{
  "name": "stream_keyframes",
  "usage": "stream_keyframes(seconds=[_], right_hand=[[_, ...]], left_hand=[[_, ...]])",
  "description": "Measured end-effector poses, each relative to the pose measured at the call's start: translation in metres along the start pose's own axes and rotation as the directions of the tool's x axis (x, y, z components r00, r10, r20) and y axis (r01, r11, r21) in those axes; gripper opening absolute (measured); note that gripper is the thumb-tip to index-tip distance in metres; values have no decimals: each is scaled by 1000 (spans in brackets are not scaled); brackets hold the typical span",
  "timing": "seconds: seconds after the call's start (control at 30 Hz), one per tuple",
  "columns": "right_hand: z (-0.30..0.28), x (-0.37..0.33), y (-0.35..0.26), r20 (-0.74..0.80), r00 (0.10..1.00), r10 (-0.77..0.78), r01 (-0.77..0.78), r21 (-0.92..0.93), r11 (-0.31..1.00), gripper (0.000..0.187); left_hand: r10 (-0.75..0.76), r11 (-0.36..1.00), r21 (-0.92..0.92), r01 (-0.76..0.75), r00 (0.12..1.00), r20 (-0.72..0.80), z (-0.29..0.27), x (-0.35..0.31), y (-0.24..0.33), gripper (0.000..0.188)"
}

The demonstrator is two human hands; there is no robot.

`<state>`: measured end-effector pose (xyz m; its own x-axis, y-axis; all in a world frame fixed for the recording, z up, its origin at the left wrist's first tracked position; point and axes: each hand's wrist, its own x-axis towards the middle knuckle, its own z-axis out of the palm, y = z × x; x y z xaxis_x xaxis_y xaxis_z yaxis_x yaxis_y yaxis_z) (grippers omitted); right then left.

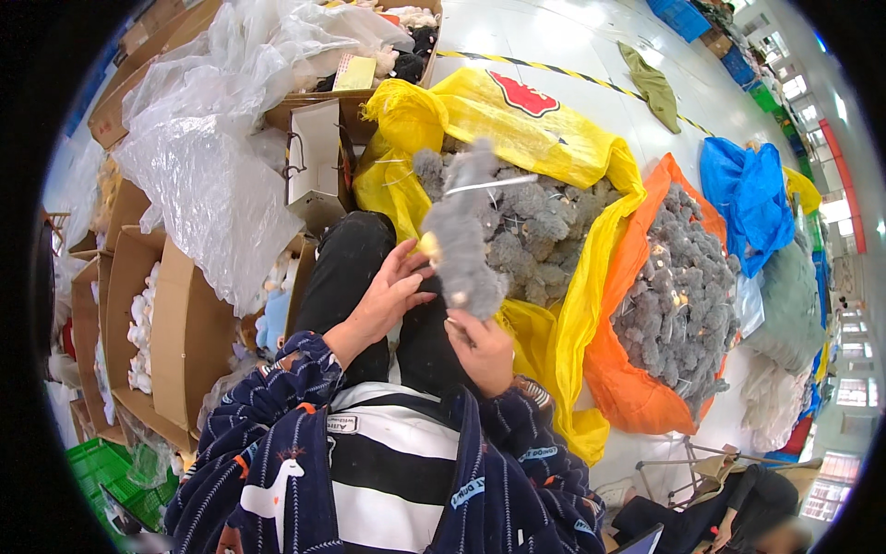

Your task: The person sits on the floor and repeatedly picks up small grey stuffed toys from a yellow sack. They turn each toy over in their hands, inspect the face and body, and then place it back into the sack. This cycle repeats throughout the clip.

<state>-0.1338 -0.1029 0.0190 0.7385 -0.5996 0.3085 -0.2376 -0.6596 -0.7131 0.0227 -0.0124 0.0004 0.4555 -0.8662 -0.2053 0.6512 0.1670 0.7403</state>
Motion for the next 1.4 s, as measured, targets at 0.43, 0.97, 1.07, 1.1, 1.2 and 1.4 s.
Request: stream_keyframes(seconds=[0.43,0.97,1.07,1.1,1.2,1.4], right_hand=[[-14,-4,-4,273,745,608,-614,636,467,40],[13,-9,0,57,980,193,-201,276,940,42],[12,-2,8,23,985,173,-171,339,925,39],[7,-1,9,84,923,376,-363,517,775,37],[-14,5,21,289,665,689,-564,799,208,31],[-149,11,105,-171,643,747,9,976,216,26]], left_hand=[[-82,965,-255,68,996,-45,3,7,3,45],[-52,995,-86,44,994,-98,-5,7,-11,41],[-200,976,-114,184,969,-147,0,10,-3,41],[-273,958,-136,253,949,-157,2,12,1,42],[-307,942,114,316,948,-87,4,6,14,49],[-206,946,256,199,979,1,1,13,53,24]])
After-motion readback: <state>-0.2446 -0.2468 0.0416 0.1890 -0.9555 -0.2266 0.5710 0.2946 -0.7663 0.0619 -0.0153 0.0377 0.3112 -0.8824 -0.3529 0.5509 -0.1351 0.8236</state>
